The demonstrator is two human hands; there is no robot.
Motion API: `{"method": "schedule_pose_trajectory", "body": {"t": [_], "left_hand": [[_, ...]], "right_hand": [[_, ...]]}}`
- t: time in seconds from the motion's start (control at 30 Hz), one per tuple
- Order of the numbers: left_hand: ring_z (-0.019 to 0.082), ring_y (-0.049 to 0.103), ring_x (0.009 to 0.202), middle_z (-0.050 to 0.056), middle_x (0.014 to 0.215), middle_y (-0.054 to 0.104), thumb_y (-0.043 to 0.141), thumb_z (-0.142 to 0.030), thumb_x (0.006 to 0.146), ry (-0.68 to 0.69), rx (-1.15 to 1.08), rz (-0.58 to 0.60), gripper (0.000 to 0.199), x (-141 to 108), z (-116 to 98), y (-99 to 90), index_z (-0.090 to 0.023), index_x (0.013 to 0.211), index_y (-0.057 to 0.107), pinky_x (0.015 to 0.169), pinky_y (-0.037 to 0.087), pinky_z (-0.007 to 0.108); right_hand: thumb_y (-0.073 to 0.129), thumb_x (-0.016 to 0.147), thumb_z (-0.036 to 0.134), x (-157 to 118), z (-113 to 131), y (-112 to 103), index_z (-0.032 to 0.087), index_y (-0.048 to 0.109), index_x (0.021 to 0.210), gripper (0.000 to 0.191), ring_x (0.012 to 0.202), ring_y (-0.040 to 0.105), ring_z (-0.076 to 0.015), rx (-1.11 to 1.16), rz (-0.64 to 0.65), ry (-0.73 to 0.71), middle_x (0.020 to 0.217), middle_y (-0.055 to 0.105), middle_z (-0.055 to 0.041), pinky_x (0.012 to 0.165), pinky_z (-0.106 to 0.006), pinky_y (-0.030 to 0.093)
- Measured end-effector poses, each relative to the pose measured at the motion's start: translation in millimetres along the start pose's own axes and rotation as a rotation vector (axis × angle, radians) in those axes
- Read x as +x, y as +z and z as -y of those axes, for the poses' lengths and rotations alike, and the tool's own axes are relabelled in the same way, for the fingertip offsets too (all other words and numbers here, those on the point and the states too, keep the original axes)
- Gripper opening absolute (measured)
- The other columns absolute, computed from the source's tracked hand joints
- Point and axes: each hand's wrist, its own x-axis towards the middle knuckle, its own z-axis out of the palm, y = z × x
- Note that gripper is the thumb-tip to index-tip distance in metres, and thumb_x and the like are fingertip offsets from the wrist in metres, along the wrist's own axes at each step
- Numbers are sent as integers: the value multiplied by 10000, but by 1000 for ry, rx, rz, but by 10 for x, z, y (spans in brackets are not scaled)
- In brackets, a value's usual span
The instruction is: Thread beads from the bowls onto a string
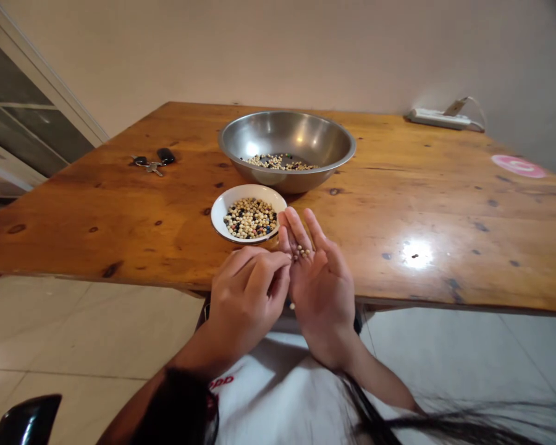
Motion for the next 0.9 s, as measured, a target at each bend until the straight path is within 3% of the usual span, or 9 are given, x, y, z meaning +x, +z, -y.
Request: {"method": "schedule_pose_trajectory", "body": {"t": [0.17, 0.3, 0.53, 0.63, 0.73, 0.9], "left_hand": [[131, 639, 737, 14, 803, 697, 697, -71, 706, -23, -80, -82, 289, -34, 13, 80, -173, 934, 551, 691, 511, 229], [110, 650, 765, -2, 827, 696, 676, -67, 733, -143, -199, -117, 247, -58, -25, 132, -185, 912, 555, 686, 518, 213], [146, 644, 811, 7, 837, 677, 670, -20, 709, -275, -509, -199, 312, -114, -44, 176, -210, 923, 545, 716, 544, 303], [127, 649, 792, -8, 811, 657, 666, -67, 741, -435, -690, -234, 248, -88, -75, 121, -209, 883, 521, 746, 543, 292], [113, 658, 773, -38, 747, 643, 660, -175, 790, -629, -942, -206, 206, -1, -105, 27, -224, 850, 469, 803, 549, 297], [115, 649, 708, -41, 678, 638, 712, -290, 742, -954, -1374, -91, 271, 143, -68, -94, -240, 873, 480, 735, 560, 270]], "right_hand": [[395, 904, 208, 81, 63, 13, 189, 641, 965, 254, 1151, 575, -111, 133, -56, 64, 1152, 669, -28, 1081, -281, 373], [360, 910, 208, 94, 98, 20, 193, 650, 942, 292, 1145, 577, -105, 161, -72, 107, 1140, 672, -15, 1076, -283, 385], [359, 909, 192, 104, 98, 26, 192, 668, 939, 310, 1096, 604, -101, 194, -83, 120, 1065, 701, 0, 1031, -262, 434], [409, 897, 171, 122, 98, 38, 188, 667, 912, 259, 986, 636, -76, 209, -128, 171, 937, 710, 2, 962, -205, 473], [442, 892, 166, 141, 101, 36, 186, 647, 859, 209, 765, 640, -55, 229, -160, 243, 752, 663, 22, 798, -148, 522], [456, 878, 156, 142, 94, 8, 178, 602, 808, 163, 521, 486, -38, 226, -58, 226, 579, 469, 63, 491, -92, 445]]}}
